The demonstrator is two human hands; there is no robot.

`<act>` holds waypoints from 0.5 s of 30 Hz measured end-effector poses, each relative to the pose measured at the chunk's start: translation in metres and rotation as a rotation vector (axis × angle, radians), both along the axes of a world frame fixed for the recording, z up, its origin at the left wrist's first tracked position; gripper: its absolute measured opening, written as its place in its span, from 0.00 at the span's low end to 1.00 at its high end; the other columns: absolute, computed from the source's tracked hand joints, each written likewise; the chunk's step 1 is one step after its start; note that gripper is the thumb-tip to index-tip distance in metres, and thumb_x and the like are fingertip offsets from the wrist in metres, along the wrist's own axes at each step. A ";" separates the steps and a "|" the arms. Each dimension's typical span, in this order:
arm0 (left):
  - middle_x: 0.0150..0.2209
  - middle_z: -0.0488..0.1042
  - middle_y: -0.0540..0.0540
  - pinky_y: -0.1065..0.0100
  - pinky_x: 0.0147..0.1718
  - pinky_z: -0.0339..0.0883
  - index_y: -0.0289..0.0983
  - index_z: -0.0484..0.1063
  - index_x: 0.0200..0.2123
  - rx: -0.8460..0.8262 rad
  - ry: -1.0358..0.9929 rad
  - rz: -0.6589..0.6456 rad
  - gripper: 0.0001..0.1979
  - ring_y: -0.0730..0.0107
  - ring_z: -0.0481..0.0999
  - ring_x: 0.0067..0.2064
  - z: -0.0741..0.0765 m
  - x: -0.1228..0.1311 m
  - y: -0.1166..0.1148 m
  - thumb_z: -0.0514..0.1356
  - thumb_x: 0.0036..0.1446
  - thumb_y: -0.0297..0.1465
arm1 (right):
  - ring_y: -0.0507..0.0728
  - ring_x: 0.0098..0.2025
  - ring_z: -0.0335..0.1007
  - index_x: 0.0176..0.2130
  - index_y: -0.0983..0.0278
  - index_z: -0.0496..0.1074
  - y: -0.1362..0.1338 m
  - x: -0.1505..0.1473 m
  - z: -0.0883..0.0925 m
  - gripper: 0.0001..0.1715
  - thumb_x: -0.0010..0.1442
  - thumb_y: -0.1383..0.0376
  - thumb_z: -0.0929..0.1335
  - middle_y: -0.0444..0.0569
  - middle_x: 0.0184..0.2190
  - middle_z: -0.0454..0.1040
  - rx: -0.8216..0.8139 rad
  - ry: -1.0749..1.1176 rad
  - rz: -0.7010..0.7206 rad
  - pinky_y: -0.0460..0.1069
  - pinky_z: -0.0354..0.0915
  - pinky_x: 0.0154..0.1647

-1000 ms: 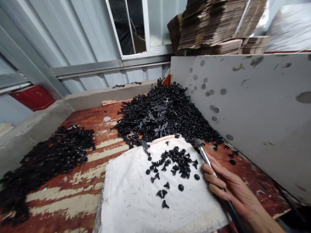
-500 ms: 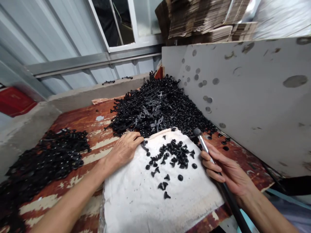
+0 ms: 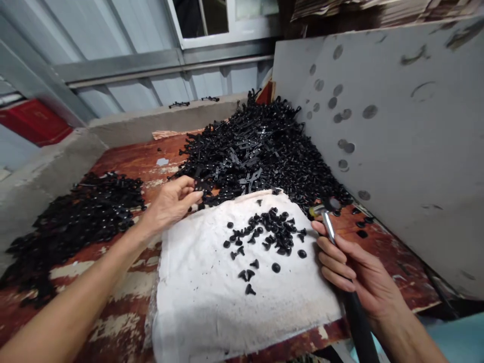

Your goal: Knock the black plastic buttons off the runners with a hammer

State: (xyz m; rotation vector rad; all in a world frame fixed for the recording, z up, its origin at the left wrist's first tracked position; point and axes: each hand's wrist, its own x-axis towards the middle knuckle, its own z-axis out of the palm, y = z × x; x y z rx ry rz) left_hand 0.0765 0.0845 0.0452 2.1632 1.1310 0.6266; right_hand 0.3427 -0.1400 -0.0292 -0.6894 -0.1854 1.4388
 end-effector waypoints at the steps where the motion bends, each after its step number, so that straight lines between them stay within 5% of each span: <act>1: 0.21 0.70 0.52 0.67 0.25 0.63 0.39 0.63 0.30 -0.147 -0.054 0.030 0.13 0.68 0.70 0.24 0.002 -0.006 -0.007 0.59 0.52 0.42 | 0.42 0.14 0.42 0.42 0.67 0.75 -0.001 0.000 0.000 0.16 0.52 0.67 0.75 0.34 0.18 0.59 0.002 0.008 0.000 0.35 0.57 0.09; 5: 0.17 0.69 0.51 0.67 0.22 0.63 0.39 0.63 0.29 -0.457 0.050 0.044 0.17 0.69 0.68 0.19 -0.004 -0.029 -0.039 0.57 0.52 0.48 | 0.42 0.14 0.39 0.38 0.65 0.75 -0.004 0.001 0.000 0.09 0.54 0.68 0.73 0.34 0.18 0.58 -0.003 0.030 0.012 0.34 0.55 0.10; 7: 0.22 0.72 0.47 0.62 0.25 0.67 0.39 0.64 0.32 -0.259 0.197 0.105 0.17 0.63 0.72 0.23 -0.011 -0.036 -0.053 0.55 0.54 0.48 | 0.42 0.14 0.38 0.38 0.64 0.74 -0.005 0.000 0.001 0.08 0.55 0.68 0.73 0.34 0.18 0.57 -0.002 0.032 0.041 0.34 0.54 0.10; 10: 0.42 0.75 0.34 0.48 0.42 0.69 0.36 0.66 0.43 0.328 0.383 0.203 0.17 0.47 0.75 0.44 -0.019 -0.032 -0.074 0.52 0.59 0.43 | 0.42 0.14 0.36 0.38 0.64 0.74 -0.004 0.000 0.002 0.09 0.54 0.67 0.73 0.33 0.18 0.55 0.009 0.018 0.089 0.35 0.53 0.10; 12: 0.54 0.69 0.31 0.44 0.53 0.63 0.34 0.64 0.52 0.552 0.428 0.097 0.19 0.45 0.68 0.56 -0.022 -0.019 -0.086 0.50 0.63 0.38 | 0.42 0.14 0.35 0.37 0.65 0.74 -0.003 -0.001 0.002 0.09 0.53 0.67 0.74 0.33 0.18 0.54 0.017 0.008 0.089 0.35 0.53 0.10; 15: 0.57 0.68 0.35 0.49 0.58 0.61 0.35 0.62 0.56 0.587 0.401 -0.230 0.18 0.52 0.65 0.59 -0.027 0.009 -0.097 0.48 0.66 0.34 | 0.43 0.14 0.36 0.37 0.65 0.74 -0.002 0.000 0.002 0.09 0.54 0.67 0.74 0.33 0.18 0.55 0.013 -0.002 0.068 0.35 0.53 0.10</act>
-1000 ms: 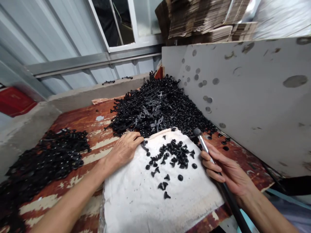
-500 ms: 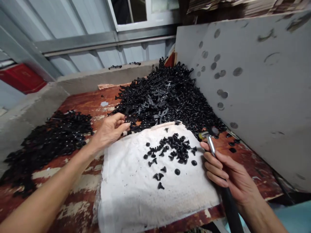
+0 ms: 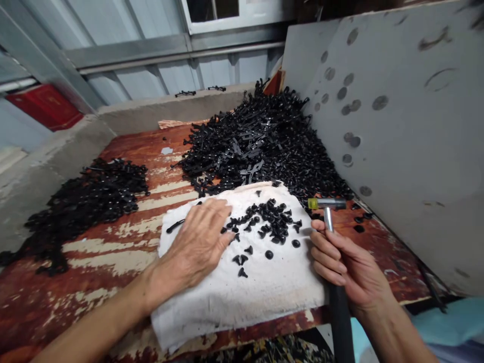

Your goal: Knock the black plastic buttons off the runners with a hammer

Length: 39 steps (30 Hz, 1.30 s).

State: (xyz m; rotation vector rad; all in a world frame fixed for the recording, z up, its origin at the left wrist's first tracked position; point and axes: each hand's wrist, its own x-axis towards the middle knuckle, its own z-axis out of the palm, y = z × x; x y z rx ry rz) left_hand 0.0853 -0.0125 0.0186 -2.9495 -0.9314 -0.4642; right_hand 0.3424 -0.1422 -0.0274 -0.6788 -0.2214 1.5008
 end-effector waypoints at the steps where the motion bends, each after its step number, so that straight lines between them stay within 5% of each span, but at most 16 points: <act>1: 0.56 0.69 0.36 0.50 0.58 0.61 0.36 0.62 0.56 -0.035 0.008 -0.076 0.17 0.54 0.66 0.59 -0.001 0.011 -0.001 0.48 0.66 0.32 | 0.43 0.14 0.37 0.37 0.65 0.74 0.000 0.000 0.000 0.09 0.54 0.67 0.73 0.33 0.18 0.55 0.000 -0.001 -0.004 0.36 0.53 0.10; 7: 0.57 0.66 0.34 0.46 0.55 0.64 0.35 0.64 0.56 -0.148 0.025 -0.197 0.20 0.50 0.65 0.58 -0.005 0.081 0.000 0.53 0.64 0.36 | 0.43 0.14 0.40 0.38 0.64 0.73 0.001 0.001 -0.001 0.08 0.55 0.67 0.72 0.34 0.18 0.57 0.050 0.001 -0.013 0.36 0.52 0.11; 11: 0.57 0.67 0.34 0.46 0.55 0.62 0.34 0.65 0.56 -0.145 0.088 -0.223 0.21 0.49 0.65 0.58 -0.005 0.099 0.006 0.54 0.63 0.38 | 0.43 0.14 0.39 0.38 0.65 0.73 0.001 0.002 -0.002 0.10 0.54 0.66 0.74 0.33 0.18 0.57 0.059 -0.003 -0.012 0.36 0.51 0.10; 15: 0.60 0.66 0.36 0.51 0.60 0.59 0.35 0.64 0.58 -0.164 0.025 -0.225 0.20 0.56 0.64 0.61 -0.003 0.073 0.015 0.48 0.66 0.33 | 0.43 0.14 0.40 0.38 0.64 0.73 0.000 0.002 -0.001 0.09 0.55 0.67 0.73 0.34 0.18 0.56 0.057 0.018 0.015 0.36 0.52 0.10; 22: 0.68 0.57 0.38 0.41 0.64 0.45 0.38 0.54 0.67 -0.113 0.266 -0.179 0.27 0.53 0.54 0.68 -0.023 -0.004 -0.004 0.46 0.67 0.39 | 0.43 0.15 0.38 0.38 0.64 0.74 -0.003 0.002 -0.001 0.08 0.55 0.67 0.72 0.34 0.19 0.54 0.015 0.030 0.010 0.36 0.53 0.10; 29: 0.63 0.66 0.36 0.44 0.65 0.43 0.36 0.59 0.63 0.007 0.250 -0.107 0.24 0.52 0.60 0.66 -0.028 -0.072 -0.031 0.50 0.65 0.36 | 0.42 0.15 0.34 0.36 0.64 0.75 -0.002 0.001 0.003 0.09 0.52 0.68 0.74 0.33 0.18 0.54 -0.056 0.023 -0.003 0.35 0.53 0.10; 33: 0.59 0.70 0.35 0.44 0.64 0.46 0.37 0.66 0.56 0.027 0.171 -0.024 0.19 0.52 0.64 0.63 -0.021 -0.075 -0.039 0.49 0.65 0.34 | 0.43 0.16 0.32 0.36 0.63 0.75 -0.002 0.001 0.004 0.09 0.51 0.68 0.74 0.33 0.18 0.53 -0.074 0.000 -0.004 0.35 0.52 0.09; 39: 0.62 0.65 0.32 0.43 0.62 0.51 0.32 0.60 0.61 -0.008 0.068 -0.087 0.25 0.49 0.61 0.64 -0.029 -0.033 -0.038 0.49 0.65 0.37 | 0.43 0.16 0.31 0.35 0.64 0.75 -0.001 -0.001 0.004 0.08 0.51 0.67 0.74 0.33 0.18 0.52 -0.089 -0.040 -0.032 0.35 0.51 0.09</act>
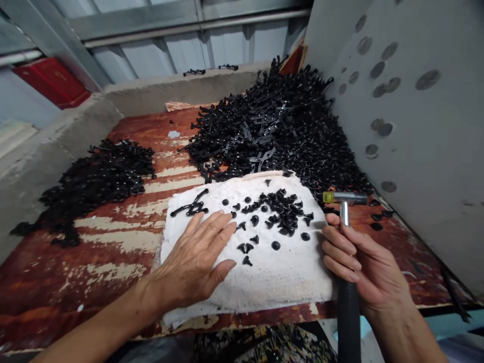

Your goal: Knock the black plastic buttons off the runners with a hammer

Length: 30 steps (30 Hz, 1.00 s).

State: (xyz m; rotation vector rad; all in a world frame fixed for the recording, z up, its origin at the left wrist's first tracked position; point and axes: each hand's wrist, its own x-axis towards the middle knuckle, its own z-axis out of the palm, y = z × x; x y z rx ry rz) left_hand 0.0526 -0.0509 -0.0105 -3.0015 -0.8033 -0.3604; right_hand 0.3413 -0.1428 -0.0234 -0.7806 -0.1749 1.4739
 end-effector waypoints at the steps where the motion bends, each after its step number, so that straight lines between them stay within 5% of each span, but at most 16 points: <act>1: 0.62 0.66 0.32 0.42 0.62 0.51 0.32 0.61 0.61 -0.010 -0.005 0.000 0.24 0.48 0.60 0.64 -0.002 0.006 -0.001 0.50 0.65 0.36 | 0.44 0.16 0.32 0.35 0.64 0.75 0.000 0.000 -0.001 0.08 0.51 0.67 0.74 0.33 0.18 0.52 0.004 -0.004 0.003 0.35 0.52 0.09; 8: 0.59 0.67 0.33 0.40 0.61 0.52 0.33 0.64 0.58 -0.021 -0.010 0.059 0.22 0.44 0.60 0.62 -0.004 -0.005 -0.011 0.53 0.63 0.33 | 0.44 0.16 0.35 0.39 0.64 0.75 -0.003 0.005 -0.008 0.07 0.57 0.67 0.72 0.33 0.19 0.52 0.116 0.040 0.084 0.35 0.55 0.12; 13: 0.59 0.64 0.32 0.44 0.59 0.56 0.33 0.62 0.59 -0.073 -0.104 0.168 0.22 0.47 0.59 0.61 -0.005 -0.027 -0.019 0.52 0.63 0.32 | 0.43 0.16 0.35 0.39 0.64 0.75 -0.002 0.005 -0.009 0.08 0.56 0.68 0.73 0.33 0.19 0.53 0.096 0.077 0.088 0.35 0.54 0.12; 17: 0.58 0.64 0.31 0.42 0.58 0.57 0.30 0.62 0.60 -0.062 -0.095 0.227 0.23 0.46 0.59 0.59 -0.008 -0.021 -0.020 0.52 0.63 0.32 | 0.43 0.16 0.35 0.38 0.63 0.75 -0.001 0.005 -0.007 0.08 0.55 0.68 0.73 0.33 0.19 0.53 0.068 0.060 0.092 0.35 0.54 0.12; 30: 0.58 0.62 0.34 0.39 0.57 0.57 0.38 0.65 0.55 -0.033 -0.117 0.025 0.20 0.45 0.58 0.60 -0.006 -0.018 -0.029 0.55 0.59 0.27 | 0.44 0.16 0.34 0.38 0.62 0.74 -0.002 0.005 -0.006 0.06 0.56 0.68 0.71 0.33 0.19 0.53 0.085 0.061 0.106 0.35 0.51 0.11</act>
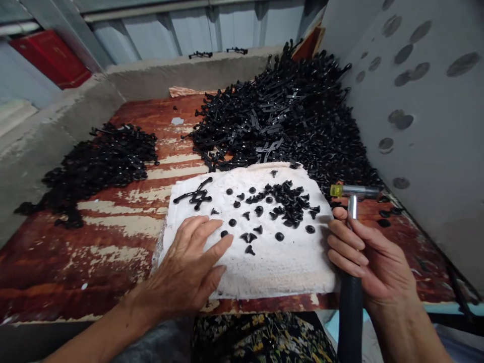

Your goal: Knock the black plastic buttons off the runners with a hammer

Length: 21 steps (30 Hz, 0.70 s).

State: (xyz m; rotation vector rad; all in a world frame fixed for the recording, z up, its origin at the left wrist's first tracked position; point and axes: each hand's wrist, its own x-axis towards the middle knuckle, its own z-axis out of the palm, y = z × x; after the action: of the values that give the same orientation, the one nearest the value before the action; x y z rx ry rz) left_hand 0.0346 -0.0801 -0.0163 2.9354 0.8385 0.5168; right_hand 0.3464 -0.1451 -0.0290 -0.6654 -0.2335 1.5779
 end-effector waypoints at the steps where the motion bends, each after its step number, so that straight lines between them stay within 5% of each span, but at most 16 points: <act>1: 0.59 0.61 0.34 0.38 0.57 0.56 0.38 0.64 0.56 0.007 0.018 -0.015 0.21 0.44 0.57 0.61 0.000 0.005 0.000 0.55 0.59 0.28 | 0.44 0.16 0.34 0.38 0.62 0.74 0.000 0.000 0.000 0.06 0.57 0.68 0.71 0.33 0.19 0.53 0.003 0.002 -0.001 0.35 0.51 0.11; 7: 0.60 0.61 0.33 0.32 0.59 0.49 0.36 0.66 0.57 0.071 0.083 -0.032 0.22 0.39 0.55 0.63 -0.003 0.024 0.005 0.55 0.60 0.29 | 0.44 0.16 0.33 0.37 0.63 0.73 0.000 -0.001 0.001 0.06 0.56 0.68 0.72 0.33 0.19 0.51 0.003 0.000 -0.009 0.35 0.50 0.11; 14: 0.60 0.61 0.31 0.35 0.59 0.51 0.32 0.67 0.57 0.007 0.089 0.021 0.22 0.39 0.55 0.63 -0.001 0.020 0.005 0.55 0.59 0.29 | 0.45 0.16 0.31 0.37 0.62 0.73 -0.001 -0.001 0.002 0.06 0.57 0.67 0.71 0.33 0.19 0.48 -0.006 -0.049 0.003 0.35 0.50 0.11; 21: 0.62 0.58 0.33 0.32 0.59 0.49 0.37 0.62 0.59 -0.013 0.060 -0.045 0.24 0.39 0.52 0.65 -0.001 0.031 0.004 0.55 0.59 0.29 | 0.45 0.16 0.30 0.37 0.62 0.74 0.000 0.000 0.001 0.05 0.57 0.67 0.70 0.33 0.19 0.47 0.000 -0.062 -0.010 0.35 0.51 0.11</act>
State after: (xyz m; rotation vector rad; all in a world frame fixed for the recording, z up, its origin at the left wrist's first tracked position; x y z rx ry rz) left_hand 0.0657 -0.0765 -0.0176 2.9642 0.7766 0.4213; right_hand 0.3462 -0.1450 -0.0282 -0.7148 -0.2759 1.5493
